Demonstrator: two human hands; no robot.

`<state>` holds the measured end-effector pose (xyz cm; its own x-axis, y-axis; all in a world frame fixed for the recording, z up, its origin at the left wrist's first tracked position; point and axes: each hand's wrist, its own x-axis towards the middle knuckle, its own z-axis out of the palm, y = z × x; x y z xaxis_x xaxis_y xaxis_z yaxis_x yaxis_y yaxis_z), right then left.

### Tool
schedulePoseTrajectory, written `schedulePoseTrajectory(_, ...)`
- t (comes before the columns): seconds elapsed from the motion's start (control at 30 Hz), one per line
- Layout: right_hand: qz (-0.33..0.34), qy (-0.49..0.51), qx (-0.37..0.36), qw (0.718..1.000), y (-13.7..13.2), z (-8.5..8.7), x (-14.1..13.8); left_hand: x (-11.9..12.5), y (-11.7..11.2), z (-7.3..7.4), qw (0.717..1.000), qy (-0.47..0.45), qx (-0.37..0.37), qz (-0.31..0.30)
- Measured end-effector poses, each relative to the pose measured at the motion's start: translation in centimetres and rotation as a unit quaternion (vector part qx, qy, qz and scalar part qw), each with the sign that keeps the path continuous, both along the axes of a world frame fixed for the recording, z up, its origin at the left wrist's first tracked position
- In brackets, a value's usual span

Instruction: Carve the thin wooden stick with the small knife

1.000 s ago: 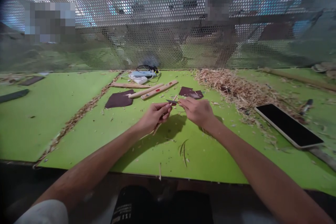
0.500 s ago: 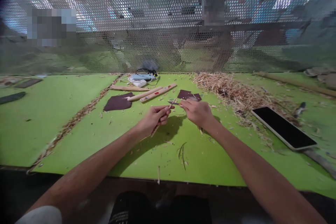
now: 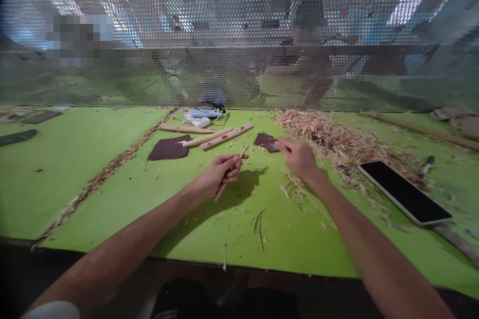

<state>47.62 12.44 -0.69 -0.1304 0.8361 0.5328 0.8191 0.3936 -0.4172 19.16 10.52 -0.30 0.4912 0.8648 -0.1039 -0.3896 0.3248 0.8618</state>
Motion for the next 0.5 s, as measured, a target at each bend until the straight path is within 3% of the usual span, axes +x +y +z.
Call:
schedulePoseTrajectory(0.1,0.087,-0.019,-0.022,0.996,-1.5,-0.4,-3.9,0.1,-0.2,0.5,1.000,0.005,0.007,0.001)
schedulePoseTrajectory(0.2,0.115,-0.070,-0.003,0.991,-2.3,-0.6,-5.8,0.1,-0.3,0.2,0.999,0.025,0.027,-0.010)
schedulePoseTrajectory(0.33,0.102,-0.114,0.005,0.988,-2.3,-0.7,-5.7,0.0,-0.4,-0.5,0.998,0.046,0.041,-0.028)
schedulePoseTrajectory(0.5,0.101,-0.127,0.019,0.987,-2.1,-0.7,-5.3,0.4,-0.6,-0.2,0.998,0.058,0.032,-0.003)
